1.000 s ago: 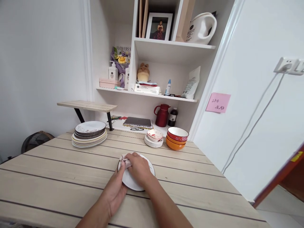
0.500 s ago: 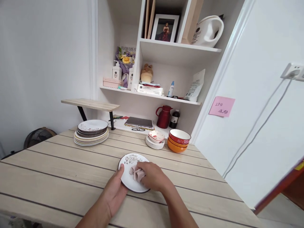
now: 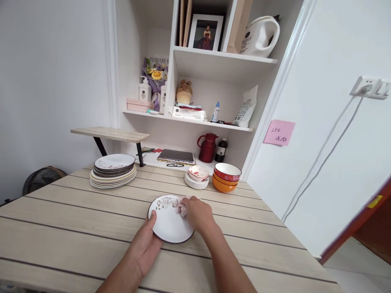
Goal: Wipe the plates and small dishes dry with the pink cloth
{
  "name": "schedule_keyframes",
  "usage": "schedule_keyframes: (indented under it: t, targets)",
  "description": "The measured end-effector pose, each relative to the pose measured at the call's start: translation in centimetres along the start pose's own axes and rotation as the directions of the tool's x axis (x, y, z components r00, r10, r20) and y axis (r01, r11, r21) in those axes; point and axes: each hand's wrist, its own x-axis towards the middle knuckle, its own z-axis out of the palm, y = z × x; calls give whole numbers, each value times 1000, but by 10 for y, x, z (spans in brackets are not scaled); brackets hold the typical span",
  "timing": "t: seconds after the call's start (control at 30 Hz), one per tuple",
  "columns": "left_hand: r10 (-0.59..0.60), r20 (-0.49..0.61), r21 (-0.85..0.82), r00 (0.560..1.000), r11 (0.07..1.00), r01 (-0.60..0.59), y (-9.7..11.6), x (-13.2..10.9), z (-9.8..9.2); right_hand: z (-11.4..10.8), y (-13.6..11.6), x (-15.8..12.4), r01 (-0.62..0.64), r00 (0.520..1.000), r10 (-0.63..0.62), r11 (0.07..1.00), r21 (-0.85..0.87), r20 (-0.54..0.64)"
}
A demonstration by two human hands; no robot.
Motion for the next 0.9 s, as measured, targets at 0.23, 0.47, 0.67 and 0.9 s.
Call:
schedule_keyframes:
  t: [0.23,0.47,0.67,0.9]
  targets:
    - [-9,-1,24,1000,1000,9,2,-4,2,-26,6,-30,221,923,-291,937,270,252]
    - [-29,46,30,999,999,28,4,-2,-1,-1,-38,-19,381,853,-517,715,586,76]
    - [-15,99,-39,995,999,19,5,1,1,21,-54,8,309,950,-287,917,252,-119]
    - [-21,29,-41,999,999,22,6,-2,4,9,-25,21,58,996,-60,998,-33,-61]
